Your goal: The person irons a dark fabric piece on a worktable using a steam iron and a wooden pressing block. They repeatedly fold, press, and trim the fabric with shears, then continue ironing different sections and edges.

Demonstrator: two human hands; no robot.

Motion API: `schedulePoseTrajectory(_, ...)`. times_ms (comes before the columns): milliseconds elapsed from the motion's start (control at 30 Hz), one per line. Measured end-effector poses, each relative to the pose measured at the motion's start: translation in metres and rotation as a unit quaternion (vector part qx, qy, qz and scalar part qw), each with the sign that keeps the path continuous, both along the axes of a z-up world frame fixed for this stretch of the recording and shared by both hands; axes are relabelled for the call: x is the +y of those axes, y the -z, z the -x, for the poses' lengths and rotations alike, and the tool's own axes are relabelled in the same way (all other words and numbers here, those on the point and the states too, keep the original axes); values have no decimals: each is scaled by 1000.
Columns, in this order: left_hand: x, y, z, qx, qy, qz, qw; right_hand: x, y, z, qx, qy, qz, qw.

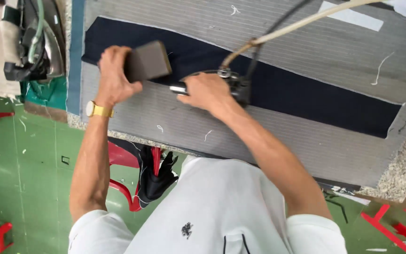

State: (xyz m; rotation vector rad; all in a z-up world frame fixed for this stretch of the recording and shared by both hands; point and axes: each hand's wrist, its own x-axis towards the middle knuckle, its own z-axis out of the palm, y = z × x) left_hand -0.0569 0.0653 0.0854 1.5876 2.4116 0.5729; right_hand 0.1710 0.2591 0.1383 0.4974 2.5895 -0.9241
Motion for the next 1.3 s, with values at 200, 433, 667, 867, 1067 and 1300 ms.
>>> schedulePoseTrajectory(200, 10, 45, -52, -12, 64, 19, 998, 35, -38, -75, -49, 31, 9, 998)
schedulePoseTrajectory(433, 66, 46, -125, 13, 127, 119, 985, 58, -38, -141, -109, 69, -9, 992)
schedulePoseTrajectory(667, 69, 31, -157, 167, 78, 262, 947, 57, -28, -149, -55, 80, -4, 995)
schedulePoseTrajectory(867, 75, 27, -172, 184, 32, 284, 940, 63, -19, -161, -2, 61, -13, 998)
schedulePoseTrajectory(1067, 80, 10, -181, 198, 0, 328, 924, 60, 22, -173, 63, 70, -3, 996)
schedulePoseTrajectory(1300, 77, 16, -176, 195, -1, 314, 929, 78, -5, -204, 27, 62, 10, 998)
